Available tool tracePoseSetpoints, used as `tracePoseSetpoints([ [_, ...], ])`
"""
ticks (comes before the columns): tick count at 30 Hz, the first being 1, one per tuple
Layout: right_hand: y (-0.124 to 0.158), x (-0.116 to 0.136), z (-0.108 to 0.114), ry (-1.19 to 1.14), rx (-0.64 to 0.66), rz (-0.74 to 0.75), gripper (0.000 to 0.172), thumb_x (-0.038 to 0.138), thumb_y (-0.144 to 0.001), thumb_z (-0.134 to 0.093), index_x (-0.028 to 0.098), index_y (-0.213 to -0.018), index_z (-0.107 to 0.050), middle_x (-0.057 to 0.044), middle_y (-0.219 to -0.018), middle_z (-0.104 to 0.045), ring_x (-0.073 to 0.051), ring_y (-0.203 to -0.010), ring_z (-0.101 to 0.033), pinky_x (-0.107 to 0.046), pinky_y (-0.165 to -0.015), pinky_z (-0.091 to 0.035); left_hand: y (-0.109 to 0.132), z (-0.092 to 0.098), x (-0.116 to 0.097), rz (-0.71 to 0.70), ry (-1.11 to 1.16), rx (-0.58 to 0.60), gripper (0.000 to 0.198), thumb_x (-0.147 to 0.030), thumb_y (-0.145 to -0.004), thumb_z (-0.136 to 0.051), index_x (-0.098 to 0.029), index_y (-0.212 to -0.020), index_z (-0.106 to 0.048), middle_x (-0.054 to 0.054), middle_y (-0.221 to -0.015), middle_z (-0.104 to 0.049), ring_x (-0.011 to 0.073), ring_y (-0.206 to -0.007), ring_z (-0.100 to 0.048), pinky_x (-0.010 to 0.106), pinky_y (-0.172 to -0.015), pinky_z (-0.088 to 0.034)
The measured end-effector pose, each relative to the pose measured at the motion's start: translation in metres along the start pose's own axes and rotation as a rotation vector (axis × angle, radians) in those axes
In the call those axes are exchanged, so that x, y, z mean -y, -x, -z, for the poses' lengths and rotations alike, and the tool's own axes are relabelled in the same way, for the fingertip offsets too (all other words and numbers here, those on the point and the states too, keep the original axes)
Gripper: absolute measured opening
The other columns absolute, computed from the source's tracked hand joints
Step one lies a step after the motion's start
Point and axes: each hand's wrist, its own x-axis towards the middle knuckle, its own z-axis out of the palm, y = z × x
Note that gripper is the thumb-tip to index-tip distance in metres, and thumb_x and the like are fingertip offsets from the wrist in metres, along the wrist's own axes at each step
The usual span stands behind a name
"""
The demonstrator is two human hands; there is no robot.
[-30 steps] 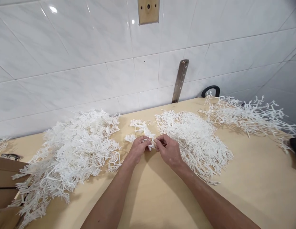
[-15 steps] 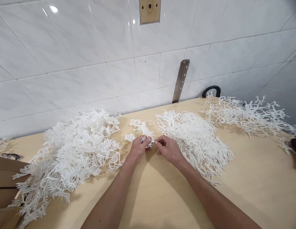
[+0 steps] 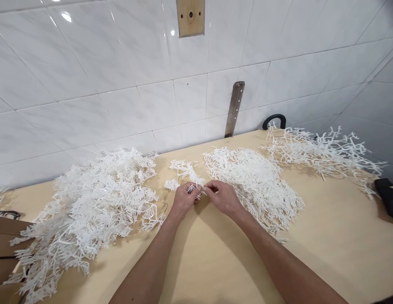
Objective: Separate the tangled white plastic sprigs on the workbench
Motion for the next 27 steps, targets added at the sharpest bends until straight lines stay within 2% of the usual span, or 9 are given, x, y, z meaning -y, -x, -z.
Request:
tracePoseSetpoints([
  [7, 0.0004, -0.0038, -0.0046, 0.062, -0.059, 0.113, 0.014, 0.023, -0.084, -0.056, 0.02, -0.084, -0.069, -0.003, -0.081, -0.073, -0.017, -0.073, -0.065, -0.029, -0.069, -0.048, 0.0014, 0.0027, -0.0043, -0.004, 0.028, 0.081, 0.036, -0.05, -0.07, -0.074, -0.016, -0.07, -0.064, 0.0, -0.063, -0.053, 0.0119, -0.06, -0.05, 0.023, -0.055, -0.048],
  [11, 0.0008, -0.0056, -0.0066, 0.169, -0.049, 0.179, 0.015, 0.02, -0.086, -0.053, 0.02, -0.083, -0.067, -0.003, -0.081, -0.071, -0.017, -0.071, -0.062, -0.029, -0.067, -0.046, 0.002, 0.0029, -0.0062, 0.023, 0.045, 0.065, 0.039, -0.053, -0.069, -0.074, -0.016, -0.073, -0.066, 0.0, -0.065, -0.053, 0.0125, -0.061, -0.051, 0.024, -0.056, -0.049],
  [19, 0.0026, -0.0049, -0.0086, 0.2, -0.142, 0.288, 0.014, 0.018, -0.089, -0.051, 0.019, -0.081, -0.062, -0.003, -0.078, -0.065, -0.016, -0.072, -0.059, -0.028, -0.068, -0.043, 0.0018, 0.0005, -0.005, 0.035, -0.078, 0.005, 0.038, -0.05, -0.068, -0.074, -0.018, -0.062, -0.056, -0.002, -0.051, -0.053, 0.0119, -0.048, -0.05, 0.023, -0.048, -0.039],
  [23, 0.0031, -0.0059, -0.0098, 0.214, -0.142, 0.305, 0.014, 0.017, -0.09, -0.05, 0.019, -0.083, -0.063, -0.003, -0.079, -0.065, -0.017, -0.073, -0.059, -0.029, -0.069, -0.043, 0.0021, 0.0007, -0.006, 0.046, -0.128, 0.016, 0.037, -0.049, -0.071, -0.07, -0.019, -0.059, -0.052, -0.003, -0.048, -0.049, 0.0112, -0.045, -0.046, 0.023, -0.046, -0.035],
  [27, 0.0034, -0.0033, -0.0084, 0.201, -0.13, 0.295, 0.016, 0.017, -0.091, -0.049, 0.019, -0.084, -0.064, -0.004, -0.083, -0.067, -0.017, -0.075, -0.06, -0.029, -0.071, -0.044, 0.0009, 0.0003, -0.003, 0.0, -0.164, 0.04, 0.039, -0.047, -0.075, -0.065, -0.02, -0.056, -0.045, -0.005, -0.049, -0.041, 0.0097, -0.045, -0.04, 0.022, -0.045, -0.03],
])
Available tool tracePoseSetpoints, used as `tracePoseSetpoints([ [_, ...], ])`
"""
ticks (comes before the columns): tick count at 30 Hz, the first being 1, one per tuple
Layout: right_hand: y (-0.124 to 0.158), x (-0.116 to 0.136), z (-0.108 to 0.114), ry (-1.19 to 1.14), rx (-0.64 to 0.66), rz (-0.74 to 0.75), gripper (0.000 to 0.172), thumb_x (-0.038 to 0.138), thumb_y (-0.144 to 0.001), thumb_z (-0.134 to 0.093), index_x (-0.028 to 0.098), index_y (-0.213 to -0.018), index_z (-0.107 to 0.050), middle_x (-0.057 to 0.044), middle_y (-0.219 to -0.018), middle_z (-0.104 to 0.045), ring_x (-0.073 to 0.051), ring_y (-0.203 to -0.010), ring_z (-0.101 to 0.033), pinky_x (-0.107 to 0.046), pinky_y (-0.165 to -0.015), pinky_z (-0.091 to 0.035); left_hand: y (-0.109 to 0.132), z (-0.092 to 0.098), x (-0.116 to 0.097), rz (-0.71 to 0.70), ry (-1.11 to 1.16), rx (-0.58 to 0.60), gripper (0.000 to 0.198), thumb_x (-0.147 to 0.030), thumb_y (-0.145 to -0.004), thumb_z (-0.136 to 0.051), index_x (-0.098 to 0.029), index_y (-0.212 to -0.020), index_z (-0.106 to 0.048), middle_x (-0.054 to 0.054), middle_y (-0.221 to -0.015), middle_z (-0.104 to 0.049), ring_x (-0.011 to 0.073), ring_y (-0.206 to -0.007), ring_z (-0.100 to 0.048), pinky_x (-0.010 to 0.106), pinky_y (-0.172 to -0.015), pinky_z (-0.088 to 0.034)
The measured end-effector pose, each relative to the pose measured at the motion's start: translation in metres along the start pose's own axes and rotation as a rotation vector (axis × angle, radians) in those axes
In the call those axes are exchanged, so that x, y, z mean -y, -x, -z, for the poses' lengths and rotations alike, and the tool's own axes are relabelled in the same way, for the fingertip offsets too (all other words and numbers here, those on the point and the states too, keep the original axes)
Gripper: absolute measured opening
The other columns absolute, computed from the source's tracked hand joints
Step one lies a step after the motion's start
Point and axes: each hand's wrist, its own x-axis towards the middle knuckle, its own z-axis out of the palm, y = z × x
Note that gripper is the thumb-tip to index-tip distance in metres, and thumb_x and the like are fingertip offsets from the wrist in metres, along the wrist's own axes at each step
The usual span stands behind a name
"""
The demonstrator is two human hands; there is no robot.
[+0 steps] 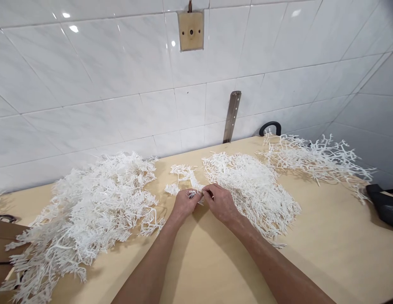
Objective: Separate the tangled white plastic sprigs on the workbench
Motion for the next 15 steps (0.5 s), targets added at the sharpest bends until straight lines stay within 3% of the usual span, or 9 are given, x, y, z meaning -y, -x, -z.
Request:
tracePoseSetpoints([
  [5, 0.001, 0.004, 0.001, -0.011, 0.034, -0.009, 0.018, 0.019, -0.092, -0.047, 0.02, -0.084, -0.064, -0.004, -0.083, -0.069, -0.018, -0.076, -0.061, -0.03, -0.072, -0.045, -0.001, -0.001, 0.002, -0.034, 0.043, -0.023, 0.038, -0.046, -0.076, -0.063, -0.02, -0.057, -0.044, -0.005, -0.053, -0.039, 0.01, -0.05, -0.038, 0.023, -0.048, -0.029],
  [9, 0.0, 0.001, -0.003, 0.033, 0.027, 0.016, 0.019, 0.019, -0.091, -0.045, 0.02, -0.08, -0.061, -0.005, -0.081, -0.067, -0.017, -0.073, -0.06, -0.029, -0.07, -0.045, 0.002, 0.002, -0.003, -0.029, 0.114, 0.047, 0.033, -0.039, -0.074, -0.063, -0.019, -0.059, -0.043, -0.005, -0.055, -0.037, 0.0091, -0.052, -0.034, 0.022, -0.048, -0.025],
  [12, -0.005, -0.006, 0.0, 0.099, -0.098, -0.045, 0.018, 0.018, -0.088, -0.045, 0.019, -0.076, -0.059, -0.007, -0.078, -0.064, -0.018, -0.07, -0.058, -0.03, -0.067, -0.046, 0.004, 0.003, -0.004, 0.013, 0.166, 0.103, 0.028, -0.038, -0.074, -0.065, -0.019, -0.064, -0.047, -0.005, -0.056, -0.04, 0.0077, -0.05, -0.033, 0.021, -0.047, -0.024],
  [15, -0.009, -0.011, 0.011, 0.027, -0.247, -0.17, 0.012, 0.023, -0.085, -0.05, 0.019, -0.078, -0.059, -0.006, -0.075, -0.064, -0.018, -0.068, -0.06, -0.031, -0.066, -0.049, 0.003, 0.002, -0.002, 0.051, 0.177, 0.076, 0.034, -0.045, -0.075, -0.066, -0.019, -0.065, -0.047, -0.007, -0.051, -0.039, 0.0071, -0.044, -0.034, 0.021, -0.043, -0.023],
])
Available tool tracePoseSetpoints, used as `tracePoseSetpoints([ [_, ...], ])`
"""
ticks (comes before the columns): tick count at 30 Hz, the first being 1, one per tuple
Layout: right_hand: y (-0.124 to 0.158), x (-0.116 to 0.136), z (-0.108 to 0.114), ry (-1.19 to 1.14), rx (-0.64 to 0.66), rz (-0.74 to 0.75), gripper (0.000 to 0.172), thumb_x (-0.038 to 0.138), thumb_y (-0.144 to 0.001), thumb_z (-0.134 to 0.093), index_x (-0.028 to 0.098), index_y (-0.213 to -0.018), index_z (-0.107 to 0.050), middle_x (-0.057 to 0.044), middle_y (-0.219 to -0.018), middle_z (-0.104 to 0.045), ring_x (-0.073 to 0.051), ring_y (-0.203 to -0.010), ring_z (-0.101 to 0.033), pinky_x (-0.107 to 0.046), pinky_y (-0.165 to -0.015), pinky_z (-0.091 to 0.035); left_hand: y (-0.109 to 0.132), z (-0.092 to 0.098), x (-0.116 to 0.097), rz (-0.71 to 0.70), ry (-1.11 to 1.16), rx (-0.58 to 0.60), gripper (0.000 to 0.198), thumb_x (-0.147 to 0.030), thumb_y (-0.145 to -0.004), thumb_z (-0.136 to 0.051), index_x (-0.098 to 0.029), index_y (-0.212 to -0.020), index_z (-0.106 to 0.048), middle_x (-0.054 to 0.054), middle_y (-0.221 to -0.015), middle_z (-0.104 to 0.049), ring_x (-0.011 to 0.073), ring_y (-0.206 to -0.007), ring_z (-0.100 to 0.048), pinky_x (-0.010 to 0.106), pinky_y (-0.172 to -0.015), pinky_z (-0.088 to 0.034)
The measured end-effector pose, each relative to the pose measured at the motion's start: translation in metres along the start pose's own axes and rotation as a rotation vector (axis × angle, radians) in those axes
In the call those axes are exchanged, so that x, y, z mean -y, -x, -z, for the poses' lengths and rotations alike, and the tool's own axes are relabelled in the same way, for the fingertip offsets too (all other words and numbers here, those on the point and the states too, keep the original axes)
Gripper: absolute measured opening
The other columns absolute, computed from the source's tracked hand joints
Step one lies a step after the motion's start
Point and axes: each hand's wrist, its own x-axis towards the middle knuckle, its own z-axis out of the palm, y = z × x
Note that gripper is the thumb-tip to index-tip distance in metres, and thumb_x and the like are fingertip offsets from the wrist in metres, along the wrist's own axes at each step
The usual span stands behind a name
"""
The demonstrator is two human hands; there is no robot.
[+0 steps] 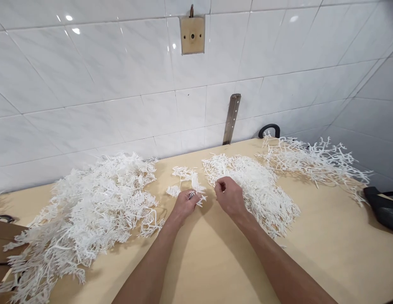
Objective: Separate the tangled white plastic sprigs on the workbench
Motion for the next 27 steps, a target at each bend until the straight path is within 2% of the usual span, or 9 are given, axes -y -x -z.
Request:
tracePoseSetpoints([
  [4, -0.009, -0.002, 0.018, -0.285, -0.028, -0.309, 0.017, 0.035, -0.084, -0.059, 0.018, -0.087, -0.061, -0.002, -0.068, -0.064, -0.015, -0.055, -0.062, -0.027, -0.051, -0.05, -0.002, 0.001, 0.002, -0.005, -0.032, -0.023, 0.041, -0.055, -0.074, -0.066, -0.02, -0.062, -0.048, -0.005, -0.045, -0.044, 0.0088, -0.039, -0.039, 0.021, -0.041, -0.028],
  [8, -0.025, -0.013, 0.039, -0.887, -0.115, -0.525, 0.024, 0.033, -0.072, -0.077, 0.019, -0.083, -0.06, -0.002, -0.079, -0.066, -0.009, -0.055, -0.059, -0.021, -0.048, -0.053, -0.002, 0.003, 0.004, -0.021, -0.035, -0.031, 0.04, -0.054, -0.074, -0.067, -0.019, -0.063, -0.052, -0.004, -0.046, -0.048, 0.0085, -0.04, -0.041, 0.021, -0.042, -0.029],
  [10, -0.034, -0.019, 0.049, -1.166, -0.075, -0.595, 0.029, 0.036, -0.07, -0.08, 0.019, -0.084, -0.06, -0.001, -0.079, -0.065, -0.006, -0.054, -0.055, -0.016, -0.046, -0.051, -0.003, 0.004, 0.005, -0.03, -0.039, -0.026, 0.039, -0.054, -0.075, -0.067, -0.018, -0.064, -0.053, -0.004, -0.046, -0.049, 0.0082, -0.04, -0.04, 0.021, -0.042, -0.028],
  [12, -0.038, -0.021, 0.055, -1.283, -0.001, -0.625, 0.032, 0.047, -0.075, -0.076, 0.02, -0.086, -0.061, 0.001, -0.073, -0.062, -0.005, -0.05, -0.05, -0.014, -0.04, -0.048, -0.003, 0.005, 0.005, -0.039, -0.036, -0.008, 0.039, -0.054, -0.076, -0.066, -0.018, -0.064, -0.054, -0.003, -0.046, -0.049, 0.0082, -0.04, -0.04, 0.021, -0.042, -0.027],
  [15, -0.031, -0.012, 0.051, -1.18, 0.119, -0.596, 0.035, 0.052, -0.077, -0.073, 0.02, -0.086, -0.062, 0.002, -0.07, -0.062, -0.006, -0.048, -0.049, -0.016, -0.039, -0.045, -0.004, 0.005, 0.005, -0.033, -0.024, 0.02, 0.041, -0.055, -0.076, -0.066, -0.018, -0.064, -0.055, -0.003, -0.046, -0.049, 0.0086, -0.04, -0.041, 0.021, -0.041, -0.026],
  [17, -0.021, -0.003, 0.04, -0.963, 0.244, -0.528, 0.033, 0.05, -0.077, -0.074, 0.019, -0.084, -0.063, 0.001, -0.072, -0.065, -0.008, -0.049, -0.053, -0.019, -0.042, -0.047, -0.003, 0.005, 0.004, -0.036, -0.033, 0.015, 0.041, -0.056, -0.076, -0.066, -0.018, -0.063, -0.054, -0.003, -0.046, -0.049, 0.0087, -0.04, -0.041, 0.021, -0.041, -0.027],
  [20, -0.005, 0.008, 0.021, -0.578, 0.432, -0.398, 0.032, 0.049, -0.083, -0.066, 0.018, -0.081, -0.065, 0.002, -0.06, -0.061, -0.01, -0.043, -0.056, -0.022, -0.044, -0.047, -0.002, 0.002, 0.004, -0.062, -0.063, -0.023, 0.041, -0.055, -0.076, -0.066, -0.018, -0.064, -0.053, -0.004, -0.046, -0.049, 0.0088, -0.04, -0.042, 0.021, -0.041, -0.03],
  [23, 0.006, 0.012, 0.008, -0.386, 0.507, -0.342, 0.027, 0.044, -0.084, -0.061, 0.018, -0.082, -0.066, 0.003, -0.06, -0.061, -0.01, -0.04, -0.057, -0.022, -0.042, -0.046, -0.003, 0.0, 0.006, -0.092, -0.082, -0.05, 0.038, -0.052, -0.078, -0.065, -0.019, -0.064, -0.053, -0.004, -0.047, -0.049, 0.009, -0.04, -0.043, 0.021, -0.043, -0.033],
  [27, 0.01, 0.012, 0.001, -0.305, 0.536, -0.371, 0.026, 0.043, -0.084, -0.059, 0.018, -0.082, -0.068, 0.002, -0.061, -0.064, -0.012, -0.04, -0.061, -0.021, -0.04, -0.044, -0.004, -0.001, 0.008, -0.13, -0.116, -0.051, 0.037, -0.05, -0.079, -0.063, -0.019, -0.062, -0.054, -0.003, -0.05, -0.05, 0.0102, -0.043, -0.047, 0.022, -0.044, -0.037],
])
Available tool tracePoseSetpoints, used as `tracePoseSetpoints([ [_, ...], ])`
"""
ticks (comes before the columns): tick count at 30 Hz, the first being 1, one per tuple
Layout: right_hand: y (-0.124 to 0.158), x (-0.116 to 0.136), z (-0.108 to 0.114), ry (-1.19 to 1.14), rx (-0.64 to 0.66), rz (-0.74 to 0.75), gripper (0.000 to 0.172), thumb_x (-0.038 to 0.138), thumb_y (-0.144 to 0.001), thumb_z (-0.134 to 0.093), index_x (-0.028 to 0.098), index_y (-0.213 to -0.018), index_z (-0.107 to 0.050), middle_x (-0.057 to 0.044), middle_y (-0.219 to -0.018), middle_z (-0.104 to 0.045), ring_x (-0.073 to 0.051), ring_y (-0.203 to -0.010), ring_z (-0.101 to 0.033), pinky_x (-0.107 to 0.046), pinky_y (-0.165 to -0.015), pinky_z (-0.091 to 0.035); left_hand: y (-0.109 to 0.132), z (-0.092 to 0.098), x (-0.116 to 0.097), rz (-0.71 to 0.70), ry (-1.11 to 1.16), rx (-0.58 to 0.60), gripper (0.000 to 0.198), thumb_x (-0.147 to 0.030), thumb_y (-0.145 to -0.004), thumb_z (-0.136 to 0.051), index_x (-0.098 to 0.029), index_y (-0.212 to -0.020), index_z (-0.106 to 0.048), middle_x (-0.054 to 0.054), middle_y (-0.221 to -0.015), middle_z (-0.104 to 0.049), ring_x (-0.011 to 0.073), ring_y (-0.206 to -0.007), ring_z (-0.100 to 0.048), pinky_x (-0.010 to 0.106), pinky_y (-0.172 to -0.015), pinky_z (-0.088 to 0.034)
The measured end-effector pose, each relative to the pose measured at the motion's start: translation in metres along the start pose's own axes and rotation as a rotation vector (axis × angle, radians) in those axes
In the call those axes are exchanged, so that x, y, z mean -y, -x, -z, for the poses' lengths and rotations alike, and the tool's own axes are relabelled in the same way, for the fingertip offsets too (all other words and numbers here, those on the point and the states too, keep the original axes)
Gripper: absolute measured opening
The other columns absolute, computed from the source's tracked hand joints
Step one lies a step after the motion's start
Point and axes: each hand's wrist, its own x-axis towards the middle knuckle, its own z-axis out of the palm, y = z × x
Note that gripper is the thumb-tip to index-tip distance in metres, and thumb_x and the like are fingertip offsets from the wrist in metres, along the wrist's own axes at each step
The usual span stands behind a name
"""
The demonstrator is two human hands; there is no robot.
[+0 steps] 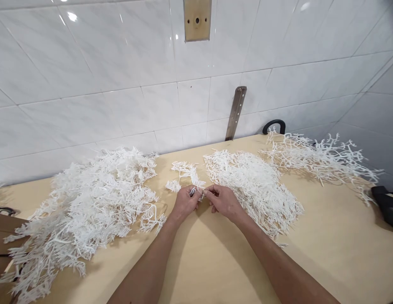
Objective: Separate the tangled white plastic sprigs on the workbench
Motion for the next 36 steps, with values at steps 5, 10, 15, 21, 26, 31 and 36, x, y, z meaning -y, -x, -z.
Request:
tracePoseSetpoints([
  [5, 0.0, 0.0, 0.001, 0.016, -0.041, 0.023, 0.021, 0.037, -0.083, -0.06, 0.02, -0.08, -0.072, 0.001, -0.061, -0.067, -0.014, -0.041, -0.062, -0.024, -0.042, -0.047, -0.001, -0.001, 0.0, 0.001, -0.025, 0.029, 0.039, -0.051, -0.08, -0.061, -0.018, -0.06, -0.054, -0.002, -0.049, -0.051, 0.0111, -0.044, -0.049, 0.022, -0.045, -0.038],
  [10, -0.001, -0.003, -0.001, 0.27, -0.167, 0.225, 0.016, 0.024, -0.085, -0.057, 0.022, -0.081, -0.073, -0.002, -0.075, -0.074, -0.017, -0.063, -0.067, -0.028, -0.062, -0.051, -0.003, -0.003, -0.002, 0.001, -0.073, 0.008, 0.038, -0.05, -0.077, -0.064, -0.019, -0.059, -0.054, -0.002, -0.05, -0.052, 0.012, -0.044, -0.051, 0.023, -0.047, -0.04],
  [15, -0.001, -0.006, -0.005, 0.448, -0.217, 0.325, 0.017, 0.017, -0.086, -0.055, 0.02, -0.079, -0.069, -0.004, -0.079, -0.073, -0.017, -0.072, -0.065, -0.028, -0.069, -0.046, -0.002, -0.006, -0.003, -0.003, -0.139, -0.049, 0.035, -0.044, -0.078, -0.064, -0.02, -0.057, -0.051, -0.002, -0.05, -0.054, 0.0126, -0.045, -0.052, 0.023, -0.048, -0.039],
  [21, 0.001, -0.004, -0.006, 0.498, -0.218, 0.294, 0.013, 0.015, -0.086, -0.055, 0.02, -0.079, -0.065, -0.003, -0.078, -0.069, -0.017, -0.071, -0.061, -0.027, -0.067, -0.042, -0.004, -0.007, 0.002, -0.08, -0.239, -0.037, 0.034, -0.04, -0.08, -0.059, -0.021, -0.055, -0.046, -0.003, -0.048, -0.047, 0.0127, -0.047, -0.045, 0.024, -0.049, -0.032],
  [26, 0.001, -0.003, -0.01, 0.58, -0.204, 0.332, 0.015, 0.013, -0.089, -0.051, 0.018, -0.081, -0.063, -0.006, -0.083, -0.068, -0.017, -0.074, -0.06, -0.028, -0.068, -0.041, -0.007, -0.007, 0.005, -0.129, -0.334, -0.032, 0.029, -0.036, -0.079, -0.055, -0.02, -0.056, -0.048, -0.001, -0.055, -0.053, 0.0146, -0.056, -0.047, 0.026, -0.055, -0.032],
  [31, -0.002, -0.001, -0.013, 0.505, -0.262, 0.252, 0.013, 0.015, -0.088, -0.052, 0.018, -0.079, -0.06, -0.007, -0.082, -0.068, -0.018, -0.076, -0.063, -0.028, -0.069, -0.043, -0.005, -0.001, 0.003, -0.097, -0.227, 0.016, 0.032, -0.043, -0.079, -0.057, -0.019, -0.059, -0.049, -0.001, -0.057, -0.051, 0.0136, -0.057, -0.046, 0.025, -0.057, -0.035],
  [36, -0.007, -0.006, 0.003, 0.25, -0.295, 0.026, 0.009, 0.019, -0.086, -0.05, 0.018, -0.082, -0.058, 0.0, -0.062, -0.065, -0.014, -0.049, -0.062, -0.023, -0.051, -0.046, 0.001, 0.002, 0.005, -0.013, -0.006, 0.007, 0.036, -0.049, -0.077, -0.062, -0.02, -0.063, -0.045, -0.006, -0.049, -0.042, 0.0086, -0.043, -0.038, 0.022, -0.045, -0.03],
])
